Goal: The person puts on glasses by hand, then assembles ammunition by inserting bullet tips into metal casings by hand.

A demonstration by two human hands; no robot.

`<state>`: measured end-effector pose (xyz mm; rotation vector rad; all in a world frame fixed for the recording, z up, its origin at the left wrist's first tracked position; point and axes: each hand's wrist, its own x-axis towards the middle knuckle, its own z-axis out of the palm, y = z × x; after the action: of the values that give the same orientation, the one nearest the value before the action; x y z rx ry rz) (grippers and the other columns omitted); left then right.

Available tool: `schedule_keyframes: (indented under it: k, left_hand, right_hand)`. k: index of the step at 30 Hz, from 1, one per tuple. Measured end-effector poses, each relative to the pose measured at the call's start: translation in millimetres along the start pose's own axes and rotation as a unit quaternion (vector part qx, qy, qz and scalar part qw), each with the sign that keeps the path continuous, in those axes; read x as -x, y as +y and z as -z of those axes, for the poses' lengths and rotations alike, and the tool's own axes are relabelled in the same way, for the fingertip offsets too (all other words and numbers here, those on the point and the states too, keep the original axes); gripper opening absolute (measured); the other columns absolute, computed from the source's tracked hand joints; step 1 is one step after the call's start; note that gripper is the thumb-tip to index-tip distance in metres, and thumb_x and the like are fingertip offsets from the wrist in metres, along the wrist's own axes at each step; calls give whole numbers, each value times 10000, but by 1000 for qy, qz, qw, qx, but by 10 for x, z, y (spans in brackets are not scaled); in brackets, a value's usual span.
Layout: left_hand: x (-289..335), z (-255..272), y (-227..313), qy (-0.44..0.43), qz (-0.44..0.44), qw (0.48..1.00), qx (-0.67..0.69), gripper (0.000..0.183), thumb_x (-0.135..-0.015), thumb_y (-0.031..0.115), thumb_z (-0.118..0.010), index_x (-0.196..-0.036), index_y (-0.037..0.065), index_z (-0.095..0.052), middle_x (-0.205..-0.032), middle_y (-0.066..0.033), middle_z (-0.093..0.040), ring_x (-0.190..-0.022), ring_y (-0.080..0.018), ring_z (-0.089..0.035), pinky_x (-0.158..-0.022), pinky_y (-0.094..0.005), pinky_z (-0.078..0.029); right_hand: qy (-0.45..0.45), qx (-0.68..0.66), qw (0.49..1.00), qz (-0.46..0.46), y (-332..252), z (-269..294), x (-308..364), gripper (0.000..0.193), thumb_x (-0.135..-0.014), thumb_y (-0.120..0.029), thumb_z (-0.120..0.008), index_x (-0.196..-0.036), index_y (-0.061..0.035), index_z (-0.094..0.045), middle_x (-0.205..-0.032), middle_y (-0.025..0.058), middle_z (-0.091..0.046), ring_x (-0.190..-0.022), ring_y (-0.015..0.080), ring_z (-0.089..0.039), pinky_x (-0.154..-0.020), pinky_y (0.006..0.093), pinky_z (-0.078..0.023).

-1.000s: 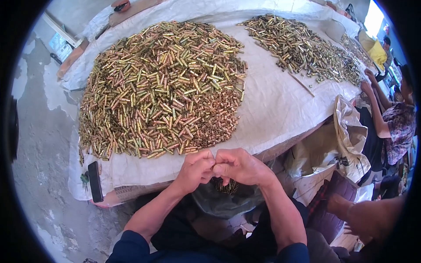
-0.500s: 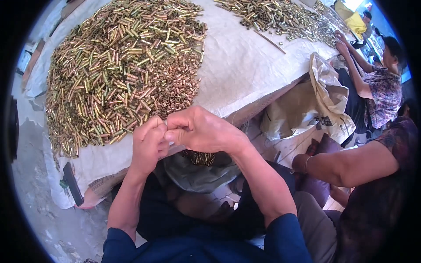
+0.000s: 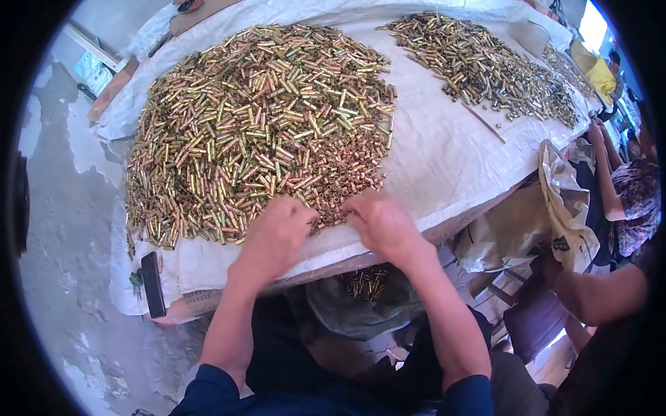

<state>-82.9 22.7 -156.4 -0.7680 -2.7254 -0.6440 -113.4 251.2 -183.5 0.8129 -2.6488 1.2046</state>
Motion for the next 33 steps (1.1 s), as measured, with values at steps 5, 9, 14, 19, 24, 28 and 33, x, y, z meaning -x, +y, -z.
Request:
schedule_keyframes:
  k: [5,9,14,19,24,28,33]
  left_hand:
    - [-73,-36,-327,-2,36,999,-35,141,-828,149,-677,-947,74,-669,-968,-74,-574,-947,-279,-572,-753,-397,-505]
    - [-117,-83,-280,-28,43,998,-33,131,-823,157,-691,-928,81,-676,-973,-58,-573,-925,-272,-565,-746,-395,-502]
    - [-105,-99,-252,20,20,999,-26,93,-840,166,-681,-885,88,-657,-921,-70,-574,-911,-275,-575,-715,-401,-504]
    - [-85,0,-76,-59,-11,995,74,106,-825,136,-692,-863,61,-628,-820,-123,-587,-777,-331,-603,-673,-438,-479]
    - [-11,-178,-100,-36,-13,999,6,115,-819,123,-686,-855,45,-610,-827,-126,-574,-800,-341,-596,-687,-456,-474]
    - [-40,-283,-37,-10,-15,1000,-8,118,-815,107,-683,-848,37,-594,-843,-131,-552,-798,-345,-579,-686,-468,-466]
    - [-16,-274,-51,16,6,1000,15,98,-822,88,-672,-852,36,-595,-841,-139,-561,-789,-352,-583,-682,-466,-468]
  right_hand:
    - [-54,102,991,-72,-123,-71,-79,165,-874,-157,-658,-964,-20,-643,-933,205,-629,-869,412,-644,-770,499,-510]
    - [-81,109,988,-70,-113,-44,-123,179,-876,-177,-661,-949,-17,-632,-945,203,-631,-862,410,-648,-762,500,-514]
    - [-96,114,987,-60,-75,-62,-142,202,-885,-200,-657,-952,-15,-616,-948,203,-635,-882,400,-657,-773,498,-522]
    - [-120,137,978,-97,-98,2,-153,186,-885,-192,-634,-961,-22,-617,-970,194,-638,-905,392,-649,-789,484,-520]
    - [-122,145,981,-49,-30,-245,-184,210,-907,-217,-589,-953,-13,-610,-983,202,-636,-918,405,-646,-784,492,-523]
    - [-98,163,979,-76,-61,-196,-121,221,-909,-214,-580,-964,-1,-599,-958,204,-635,-862,414,-650,-748,508,-523]
    - [-76,160,982,-61,-103,-205,-112,207,-901,-204,-572,-944,-3,-599,-943,201,-636,-815,417,-649,-724,518,-519]
